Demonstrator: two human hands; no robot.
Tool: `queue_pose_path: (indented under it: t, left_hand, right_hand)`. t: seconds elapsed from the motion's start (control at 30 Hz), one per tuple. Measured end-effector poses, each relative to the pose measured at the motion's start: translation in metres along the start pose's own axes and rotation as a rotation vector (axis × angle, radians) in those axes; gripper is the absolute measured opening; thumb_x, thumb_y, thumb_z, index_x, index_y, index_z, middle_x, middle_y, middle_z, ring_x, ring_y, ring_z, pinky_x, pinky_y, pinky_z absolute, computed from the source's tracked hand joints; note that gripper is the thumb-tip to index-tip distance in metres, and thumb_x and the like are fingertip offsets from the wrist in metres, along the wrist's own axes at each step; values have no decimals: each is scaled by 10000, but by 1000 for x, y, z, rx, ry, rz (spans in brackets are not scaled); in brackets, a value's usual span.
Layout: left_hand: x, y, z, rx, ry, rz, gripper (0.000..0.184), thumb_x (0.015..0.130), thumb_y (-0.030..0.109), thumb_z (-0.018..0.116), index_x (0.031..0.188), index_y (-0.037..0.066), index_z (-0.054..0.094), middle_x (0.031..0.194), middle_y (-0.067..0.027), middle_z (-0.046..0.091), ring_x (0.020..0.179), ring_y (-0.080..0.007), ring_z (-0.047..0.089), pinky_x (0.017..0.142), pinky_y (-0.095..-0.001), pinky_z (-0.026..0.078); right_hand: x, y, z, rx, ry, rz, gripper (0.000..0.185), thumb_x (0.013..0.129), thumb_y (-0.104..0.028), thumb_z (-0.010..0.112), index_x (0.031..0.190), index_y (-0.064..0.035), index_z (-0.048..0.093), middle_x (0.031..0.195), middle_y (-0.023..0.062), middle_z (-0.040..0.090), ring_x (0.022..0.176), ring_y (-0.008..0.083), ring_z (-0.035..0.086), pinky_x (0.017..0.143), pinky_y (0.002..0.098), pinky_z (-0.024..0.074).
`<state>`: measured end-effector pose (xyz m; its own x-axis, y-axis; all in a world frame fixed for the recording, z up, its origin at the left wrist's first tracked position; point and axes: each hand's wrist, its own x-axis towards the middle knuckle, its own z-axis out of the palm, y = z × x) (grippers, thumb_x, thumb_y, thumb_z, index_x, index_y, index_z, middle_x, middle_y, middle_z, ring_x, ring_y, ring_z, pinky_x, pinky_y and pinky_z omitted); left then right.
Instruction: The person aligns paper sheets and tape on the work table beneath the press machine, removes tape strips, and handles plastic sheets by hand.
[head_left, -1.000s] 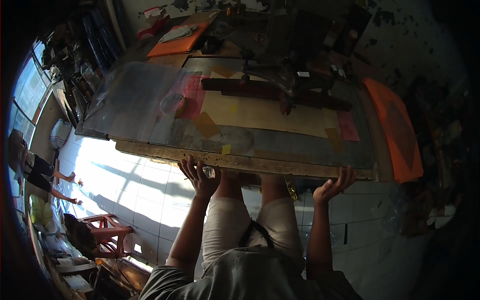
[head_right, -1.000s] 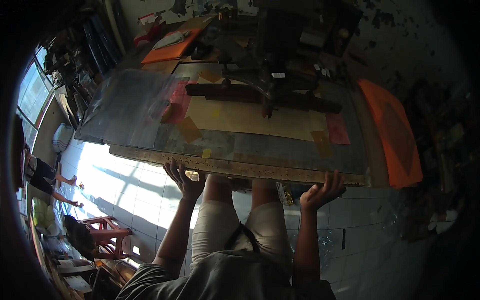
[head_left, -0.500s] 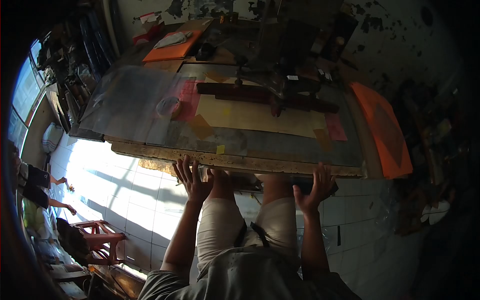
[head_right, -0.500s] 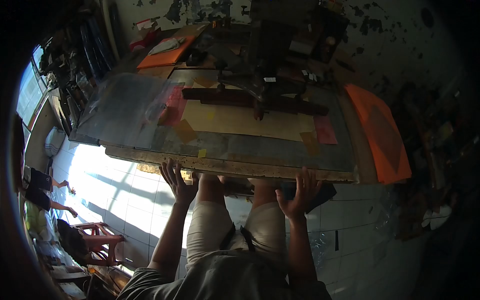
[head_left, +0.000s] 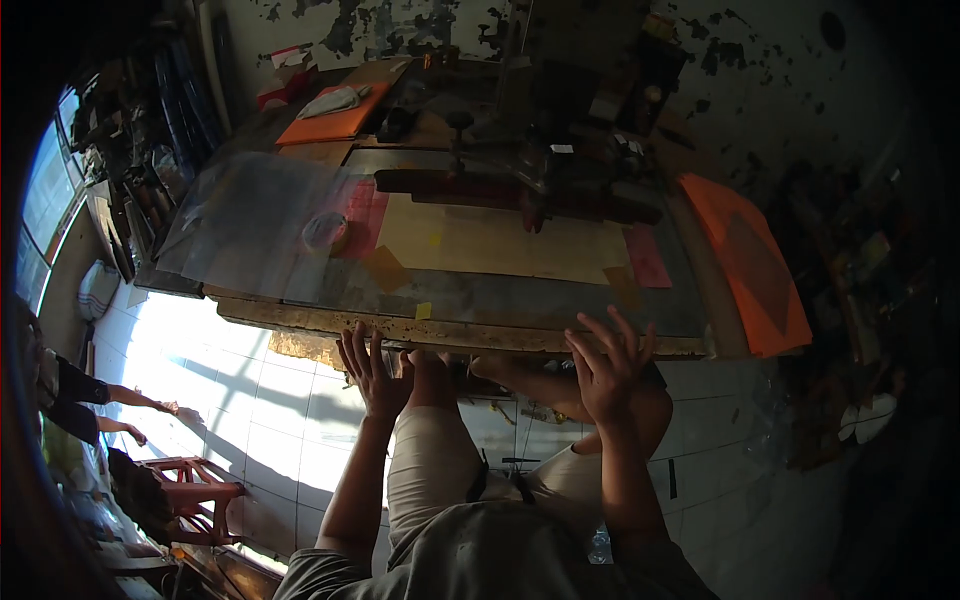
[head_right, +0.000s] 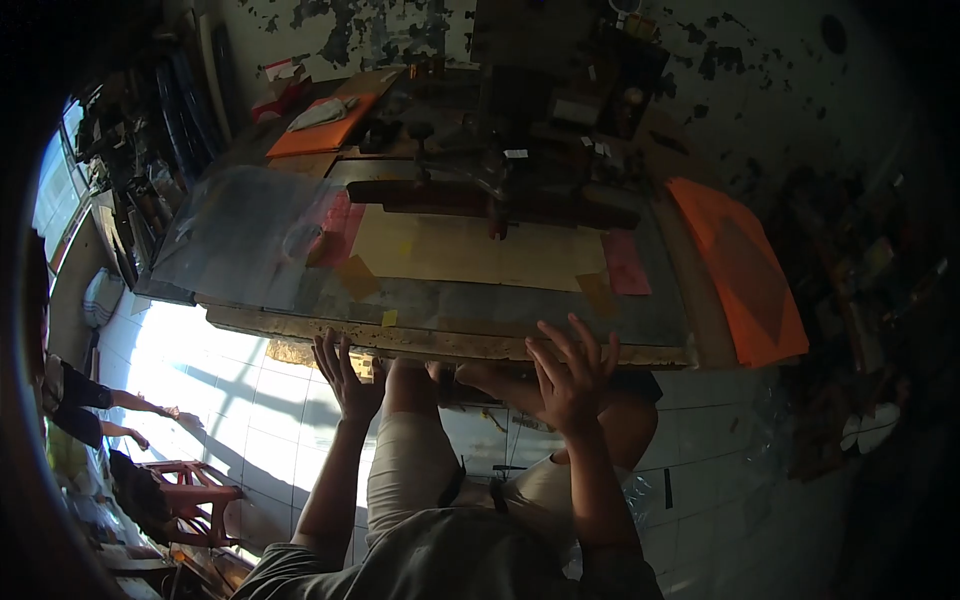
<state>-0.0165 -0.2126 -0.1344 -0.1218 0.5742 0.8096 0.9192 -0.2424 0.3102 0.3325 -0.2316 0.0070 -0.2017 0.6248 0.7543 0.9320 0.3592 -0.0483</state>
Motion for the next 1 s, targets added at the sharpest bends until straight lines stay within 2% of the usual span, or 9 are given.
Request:
queue_pose_path:
  t: [0.17,0.33,0.47,0.53,0.63,0.73,0.8,0.87,1.0]
  left_hand:
    - [3,6,-7,0,-25,-21,756,876,184,723,1548,57,401,1643,-269,353,1552,-530,253,1250,-691,200]
    - [9,8,-23,31,-77,-14,750,858,167,721,1544,70,434,1628,-258,388,1545,-500,297,1261,-668,202]
    - [12,13,-29,-4,-79,3,710,948,216,679,1577,47,398,1662,-237,349,1568,-501,239,1250,-664,214]
    - [28,24,-40,-26,-24,-32,481,1038,286,571,1454,48,532,1535,-190,523,1492,-419,398,1207,-584,286]
    - [60,41,-62,-139,11,-130,423,1112,376,413,1262,60,651,1312,-123,687,1317,-312,565,1135,-467,332]
    - [91,61,-76,-216,-93,-151,256,1019,168,613,1245,61,665,1313,-135,678,1280,-326,592,1120,-480,385]
    - [108,76,-75,-329,-238,-106,313,921,26,691,1232,65,677,1310,-139,679,1282,-333,598,1113,-490,423]
    - [125,93,-70,-308,-427,-40,383,883,47,742,1260,89,686,1386,-121,644,1315,-345,582,1127,-500,427]
    - [133,102,-41,-223,-550,154,387,935,135,718,1319,101,679,1443,-127,603,1371,-347,539,1150,-507,406]
  right_hand:
    - [17,3,-14,-60,147,-17,185,930,-245,784,1108,-294,808,1212,-151,731,1311,201,593,1244,533,227]
    - [10,-1,-19,-3,79,-60,174,926,-230,791,1092,-278,810,1184,-150,737,1279,182,606,1196,495,300]
    - [16,-4,-44,36,166,-91,187,865,-150,838,1034,-224,808,1157,-89,748,1216,206,644,1115,460,395]
    - [17,-4,-60,120,99,-105,190,859,-137,841,1028,-215,806,1155,-73,750,1172,200,659,1080,447,409]
    - [-3,-2,-77,171,8,-152,216,842,-118,847,1035,-206,803,1153,-62,750,1116,188,680,1044,431,426]
    - [-42,-4,-87,287,-110,-147,254,827,-107,852,1057,-200,799,1141,-61,748,1063,171,697,1000,419,449]
    - [-64,-9,-96,371,-205,-124,299,808,-109,860,1090,-187,798,1147,-61,748,1043,155,706,978,400,465]
    - [-79,-13,-103,425,-289,-118,368,779,-119,872,1137,-165,800,1168,-60,748,1038,137,712,968,370,478]
    - [-91,-17,-106,552,-425,-38,246,853,-243,869,1070,-147,805,1123,-56,748,1014,133,718,920,348,500]
